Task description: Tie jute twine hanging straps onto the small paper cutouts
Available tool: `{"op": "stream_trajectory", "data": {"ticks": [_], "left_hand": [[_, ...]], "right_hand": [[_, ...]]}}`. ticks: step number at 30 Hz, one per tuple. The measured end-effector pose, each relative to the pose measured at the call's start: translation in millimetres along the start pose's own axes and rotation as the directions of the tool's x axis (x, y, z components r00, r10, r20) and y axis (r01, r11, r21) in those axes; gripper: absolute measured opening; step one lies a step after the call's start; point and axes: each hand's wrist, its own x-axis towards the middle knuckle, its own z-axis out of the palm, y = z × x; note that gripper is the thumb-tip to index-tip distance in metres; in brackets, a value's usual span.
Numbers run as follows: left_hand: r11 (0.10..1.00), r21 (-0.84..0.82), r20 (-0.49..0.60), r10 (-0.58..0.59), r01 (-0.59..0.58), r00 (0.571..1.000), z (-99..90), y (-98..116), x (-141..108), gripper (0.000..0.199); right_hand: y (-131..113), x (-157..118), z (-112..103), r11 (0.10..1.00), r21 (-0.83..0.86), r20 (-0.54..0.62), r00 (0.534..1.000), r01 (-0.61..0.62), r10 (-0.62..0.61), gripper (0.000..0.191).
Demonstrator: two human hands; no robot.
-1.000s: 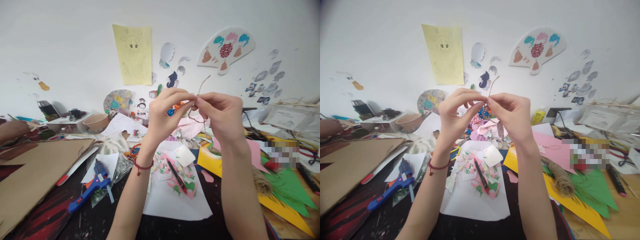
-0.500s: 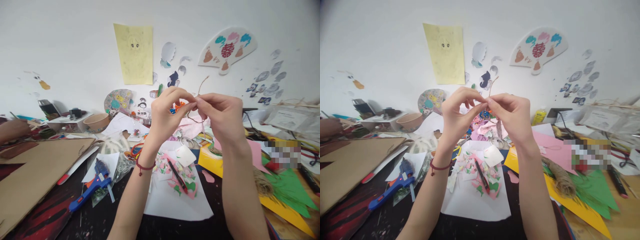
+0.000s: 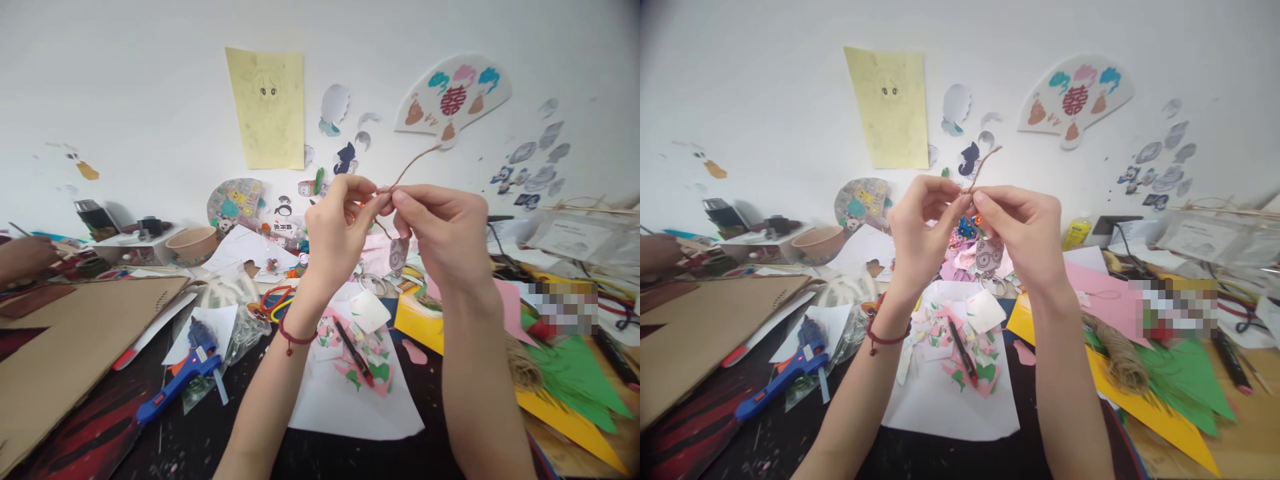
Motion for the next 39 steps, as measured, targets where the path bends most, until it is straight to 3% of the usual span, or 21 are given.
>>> {"op": "stream_trajectory", "data": {"ticks": [3, 8, 16, 20, 24, 29, 35, 39], "left_hand": [[0.995, -0.078, 0.002, -0.064, 0.064, 0.998, 2.3, -1, 0, 0.014], [0.988, -0.151, 0.055, -0.035, 0.043, 0.998, -0.5, -1, 1, 0.009], [0.996, -0.084, 0.144, 0.046, -0.034, 0.989, -10.8, 1, 4, 0.017], [0.986, 0.039, 0.127, 0.158, -0.164, 0.979, -9.7, -1, 3, 0.018], [0.897, 0.262, 0.092, 0.343, -0.355, 0.935, -4.6, -5, 2, 0.015], [0.72, 0.46, 0.123, 0.528, -0.52, 0.84, -1.3, -4, 2, 0.012], [0.605, 0.559, 0.203, 0.564, -0.567, 0.801, -4.0, 3, 2, 0.013], [0.604, 0.562, 0.161, 0.591, -0.565, 0.791, -4.9, 3, 2, 0.014]], "right_hand": [[0, 0, 1, 0.999, 0.037, 0.004, 1.0, -0.018, 0.018, 0.01], [0, 0, 0, 0.997, 0.069, 0.01, 0.999, -0.041, 0.041, 0.013], [-3, 0, -4, 0.999, -0.045, -0.038, 0.999, -0.027, 0.025, 0.011], [-7, 0, -4, 0.997, -0.073, -0.04, 0.999, -0.012, 0.009, 0.003], [-8, -2, -5, 0.991, -0.132, -0.044, 0.999, 0.009, -0.015, 0.003], [-16, -8, -7, 0.95, -0.308, -0.001, 0.999, 0.044, -0.046, 0.006], [-30, -14, -5, 0.848, -0.502, 0.007, 0.981, 0.169, -0.192, 0.012], [-28, -14, -2, 0.848, -0.491, 0.019, 0.976, 0.198, -0.216, 0.012]]}}
